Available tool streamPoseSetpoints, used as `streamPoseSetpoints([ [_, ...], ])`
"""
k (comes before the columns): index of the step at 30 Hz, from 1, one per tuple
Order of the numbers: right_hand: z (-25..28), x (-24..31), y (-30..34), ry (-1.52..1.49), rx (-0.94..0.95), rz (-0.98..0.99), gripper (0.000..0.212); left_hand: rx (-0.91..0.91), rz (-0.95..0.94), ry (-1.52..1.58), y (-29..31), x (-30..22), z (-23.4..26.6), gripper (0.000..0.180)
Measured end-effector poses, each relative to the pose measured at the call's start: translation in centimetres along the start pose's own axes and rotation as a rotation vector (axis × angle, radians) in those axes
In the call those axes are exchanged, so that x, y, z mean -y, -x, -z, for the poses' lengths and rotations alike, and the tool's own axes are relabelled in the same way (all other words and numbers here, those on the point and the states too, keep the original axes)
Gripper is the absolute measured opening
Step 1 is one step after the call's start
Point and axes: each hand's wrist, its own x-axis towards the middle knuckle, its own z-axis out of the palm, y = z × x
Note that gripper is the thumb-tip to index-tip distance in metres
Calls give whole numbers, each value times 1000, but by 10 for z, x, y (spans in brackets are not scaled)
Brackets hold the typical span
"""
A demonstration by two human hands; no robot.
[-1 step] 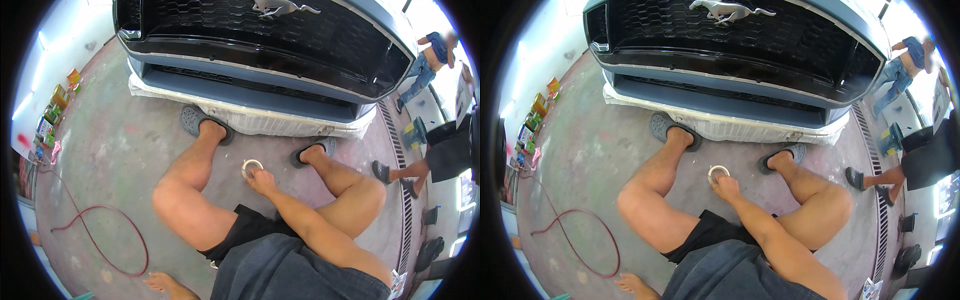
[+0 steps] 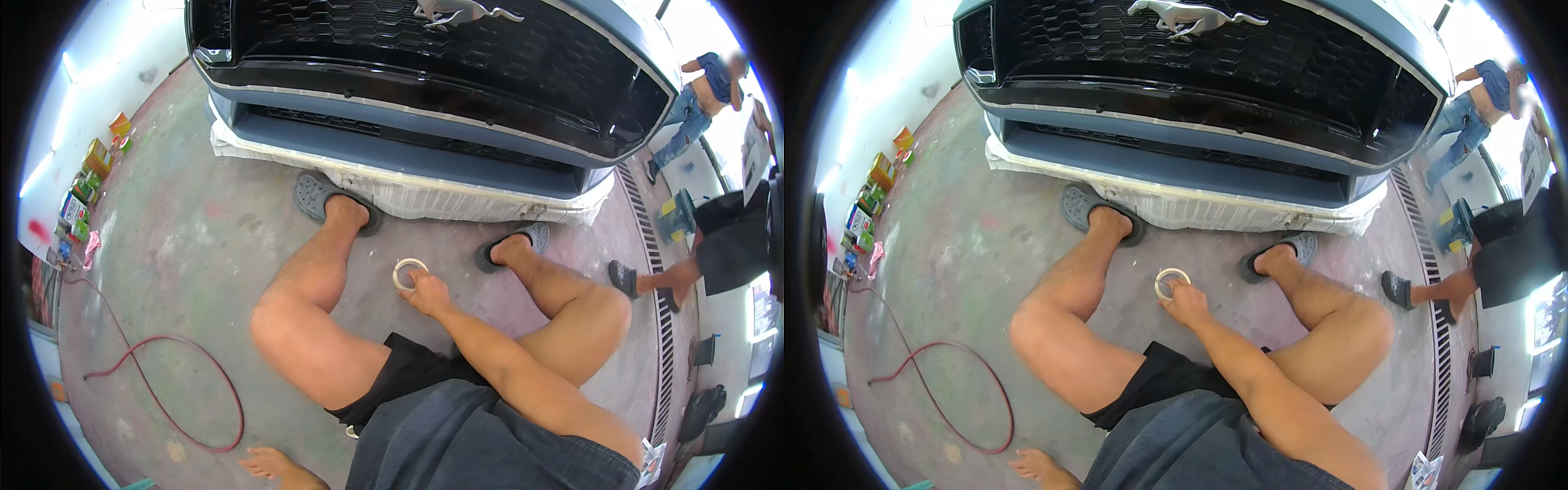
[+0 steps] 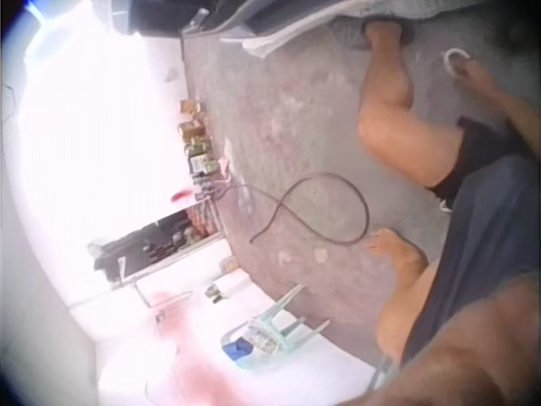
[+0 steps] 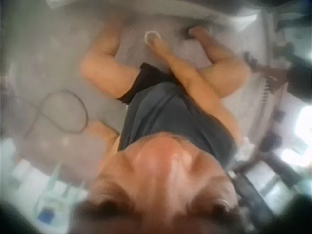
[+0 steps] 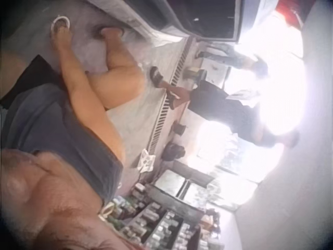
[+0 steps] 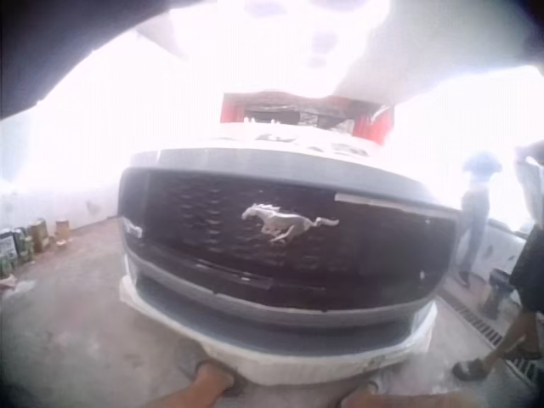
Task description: The person applies strips of masking tape along the upper edge of a car grille, smoothing each piece with fingers and a small tool. Another person works nearby on the same vehicle.
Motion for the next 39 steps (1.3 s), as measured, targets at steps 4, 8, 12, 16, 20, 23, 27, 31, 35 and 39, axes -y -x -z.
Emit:
streamPoseSetpoints([
  [4, -16, -13, -2, -104, -199, -162, 31, -196, 111, -273, 33, 10, -29, 59],
  [8, -11, -75, -17, 19, -391, -291, 30, -130, 38, -250, 65, -13, -15, 60],
  [12, 31, -52, -33, 110, -407, -559, 36, -73, -10, -223, 64, -22, 16, 60],
  [16, 54, -14, -17, 193, -351, -598, 45, -28, -50, -235, 63, -20, 5, 61],
  [20, 16, -106, 55, 369, 169, -614, 51, -23, -38, -256, 53, -13, -4, 62],
  [23, -24, -143, 140, 335, 426, -813, 52, 52, -89, -229, 61, -37, 25, 62],
  [27, -52, -121, 133, 264, 492, -895, 52, 193, -280, -86, 58, -58, 43, 63],
  [31, -59, -103, 155, 191, 504, -967, 53, 242, -403, -11, 60, -78, 57, 64],
  [35, -78, -88, 162, 115, 489, -1004, 53, 299, -484, 54, 64, -87, 68, 65],
  [39, -88, -78, 165, 89, 473, -1019, 54, 320, -514, 87, 58, -85, 65, 65],
])
